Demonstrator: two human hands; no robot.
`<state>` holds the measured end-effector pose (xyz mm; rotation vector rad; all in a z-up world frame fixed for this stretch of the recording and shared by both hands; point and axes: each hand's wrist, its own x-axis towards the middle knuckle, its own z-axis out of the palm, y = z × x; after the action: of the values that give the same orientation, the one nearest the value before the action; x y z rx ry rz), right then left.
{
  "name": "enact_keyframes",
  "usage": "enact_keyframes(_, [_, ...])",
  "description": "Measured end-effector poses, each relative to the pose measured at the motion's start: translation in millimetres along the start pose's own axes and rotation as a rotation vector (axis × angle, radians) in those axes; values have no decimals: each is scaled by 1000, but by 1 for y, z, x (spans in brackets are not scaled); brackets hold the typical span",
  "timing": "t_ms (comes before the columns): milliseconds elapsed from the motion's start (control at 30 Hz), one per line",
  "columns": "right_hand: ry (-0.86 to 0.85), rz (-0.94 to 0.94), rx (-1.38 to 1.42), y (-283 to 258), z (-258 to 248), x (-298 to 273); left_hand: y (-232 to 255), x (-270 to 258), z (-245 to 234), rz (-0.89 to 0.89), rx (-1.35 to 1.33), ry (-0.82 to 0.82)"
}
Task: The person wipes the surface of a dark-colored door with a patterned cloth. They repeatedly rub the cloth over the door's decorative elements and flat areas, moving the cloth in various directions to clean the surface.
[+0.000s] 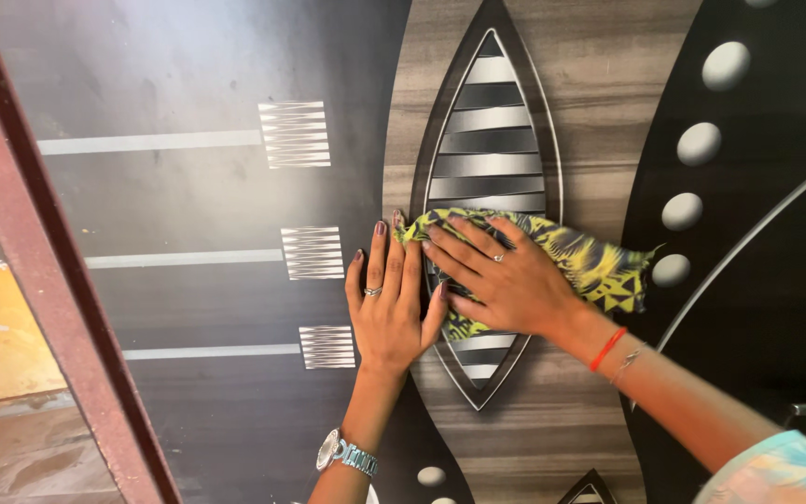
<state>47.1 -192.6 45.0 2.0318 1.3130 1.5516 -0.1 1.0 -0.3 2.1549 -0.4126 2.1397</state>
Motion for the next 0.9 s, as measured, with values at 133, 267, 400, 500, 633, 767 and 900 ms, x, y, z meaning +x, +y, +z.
enact_keyframes(133, [269, 8, -15, 42, 1, 16, 1, 0, -2, -1, 14, 0])
enact_keyframes(267, [236, 430, -50, 79, -38, 20, 2, 1, -3, -11, 29, -22])
enact_keyframes(400, [339, 722, -85, 48, -30, 10, 1, -3, -1, -7, 10, 47])
enact_keyframes(500, [305, 620, 60, -19, 9, -24, -1, -5, -3, -19, -74, 93])
enact_keyframes(633, [-113, -324, 373, -72, 61, -67, -4, -11, -8, -38, -200, 144])
enact_keyframes(767, [-27, -593, 475, -25, 84, -25, -10, -12, -3, -35, -261, 198])
enact_keyframes(900, [-109, -628, 530, -9, 61, -11, -11, -20, 1, -231, -359, 291])
